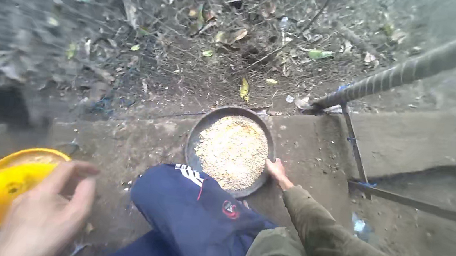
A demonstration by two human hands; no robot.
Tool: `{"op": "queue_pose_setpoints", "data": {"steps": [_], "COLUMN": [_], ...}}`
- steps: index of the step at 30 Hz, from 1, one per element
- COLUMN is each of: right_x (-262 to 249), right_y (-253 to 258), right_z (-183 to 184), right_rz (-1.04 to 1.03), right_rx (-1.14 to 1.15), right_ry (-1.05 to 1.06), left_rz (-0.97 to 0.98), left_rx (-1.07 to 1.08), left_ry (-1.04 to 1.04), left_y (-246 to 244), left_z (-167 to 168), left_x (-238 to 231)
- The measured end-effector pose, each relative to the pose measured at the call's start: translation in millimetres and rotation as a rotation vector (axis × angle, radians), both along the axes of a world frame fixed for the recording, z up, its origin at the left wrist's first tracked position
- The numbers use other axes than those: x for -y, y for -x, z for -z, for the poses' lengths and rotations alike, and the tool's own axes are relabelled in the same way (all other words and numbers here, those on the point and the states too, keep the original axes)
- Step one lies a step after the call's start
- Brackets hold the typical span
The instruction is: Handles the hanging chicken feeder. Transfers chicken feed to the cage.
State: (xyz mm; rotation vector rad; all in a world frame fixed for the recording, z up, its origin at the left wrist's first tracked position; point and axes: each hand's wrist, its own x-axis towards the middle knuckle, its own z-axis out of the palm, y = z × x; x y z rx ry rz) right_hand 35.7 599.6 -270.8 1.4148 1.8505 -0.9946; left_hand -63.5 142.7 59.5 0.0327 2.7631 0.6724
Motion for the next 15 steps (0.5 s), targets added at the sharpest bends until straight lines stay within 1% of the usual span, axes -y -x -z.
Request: {"op": "queue_pose_setpoints", "data": {"steps": [3,5,9,13,15], "right_x": [-1,0,8,21,22], "right_y": [-11,-15,-23,-41,-66], "right_z": [16,23,13,12,5], "right_rz": [0.206,0.266,0.285,0.458,0.563], "right_rx": [-0.108,-0.189,-0.223,-0.316,-0.374], "right_ry": [0.043,0.072,0.21,0.22,0.205], "left_rz": [0.043,0.103,0.254,0.355,0.398], "left_rx": [0.001,-0.042,-0.084,-0.062,-0.046], "left_ry": [0.009,0.017,-0.021,-0.032,-0.029], "left_y": [16,31,50,77,92], "left_z": [2,8,33,57,65], "left_x": [-23,-31,-51,-70,-84]}}
